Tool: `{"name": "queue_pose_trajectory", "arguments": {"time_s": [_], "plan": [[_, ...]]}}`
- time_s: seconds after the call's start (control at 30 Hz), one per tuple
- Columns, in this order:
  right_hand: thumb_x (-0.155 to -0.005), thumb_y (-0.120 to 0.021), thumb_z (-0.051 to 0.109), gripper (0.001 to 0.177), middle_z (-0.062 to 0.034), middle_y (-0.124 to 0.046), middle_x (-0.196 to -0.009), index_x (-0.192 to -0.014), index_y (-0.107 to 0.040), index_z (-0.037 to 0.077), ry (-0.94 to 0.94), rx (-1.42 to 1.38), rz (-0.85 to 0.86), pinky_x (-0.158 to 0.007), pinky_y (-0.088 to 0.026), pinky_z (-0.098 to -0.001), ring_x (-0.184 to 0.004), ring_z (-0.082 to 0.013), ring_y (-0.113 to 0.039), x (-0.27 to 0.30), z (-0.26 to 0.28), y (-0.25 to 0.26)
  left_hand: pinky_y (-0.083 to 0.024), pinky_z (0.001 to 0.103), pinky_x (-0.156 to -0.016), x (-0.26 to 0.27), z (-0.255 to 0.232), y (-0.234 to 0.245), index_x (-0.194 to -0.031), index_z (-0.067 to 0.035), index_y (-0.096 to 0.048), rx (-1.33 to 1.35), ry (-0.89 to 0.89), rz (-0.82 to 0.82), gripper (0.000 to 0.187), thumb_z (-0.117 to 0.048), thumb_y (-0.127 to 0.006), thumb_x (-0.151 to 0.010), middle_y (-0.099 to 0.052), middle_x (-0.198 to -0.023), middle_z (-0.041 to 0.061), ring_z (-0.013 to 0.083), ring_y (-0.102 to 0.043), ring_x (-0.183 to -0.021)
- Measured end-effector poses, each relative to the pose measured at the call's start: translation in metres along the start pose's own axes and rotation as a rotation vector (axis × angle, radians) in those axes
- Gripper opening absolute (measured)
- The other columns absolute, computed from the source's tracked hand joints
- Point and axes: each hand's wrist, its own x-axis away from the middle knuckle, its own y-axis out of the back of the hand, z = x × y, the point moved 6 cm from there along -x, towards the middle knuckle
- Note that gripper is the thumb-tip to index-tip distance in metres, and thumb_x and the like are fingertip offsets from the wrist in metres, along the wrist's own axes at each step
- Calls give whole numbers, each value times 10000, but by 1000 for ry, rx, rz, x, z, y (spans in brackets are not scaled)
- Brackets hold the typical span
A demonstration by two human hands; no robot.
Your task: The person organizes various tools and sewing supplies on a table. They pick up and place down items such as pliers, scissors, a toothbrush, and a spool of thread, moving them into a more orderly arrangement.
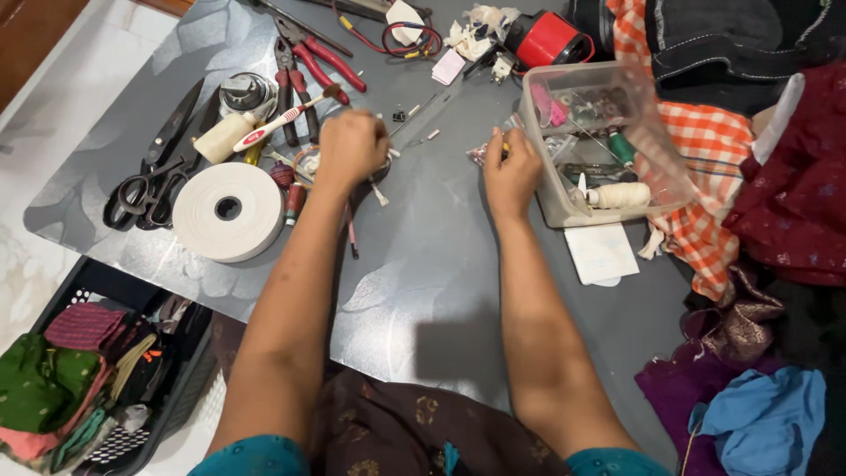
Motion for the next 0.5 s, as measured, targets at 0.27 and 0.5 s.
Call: {"name": "queue_pose_trajectory", "arguments": {"time_s": [0.27, 0.5], "plan": [[-1004, -667, 169, 285, -190, -613, -756, -804, -551, 2, -4, -18, -14, -615, -434, -511, -687, -414, -593, -1, 1, -1, -402, 584, -839, -10, -45, 7, -819, -70, -786, -325, 183, -35, 363, -399, -849, -679, -738, -885, 137, 332, -674, -911], [-1009, -669, 170, 298, -187, -615, -758, -803, -544, -5, -4, -30, -11, -616, -441, -509, -683, -415, -596, 0, 1, 0, -539, 502, -875, -38, -7, -15, -1052, -57, -773, -133, 518, 377, 572, -423, -868, -623, -726, -1138, 186, 355, -692, -1083]]}}
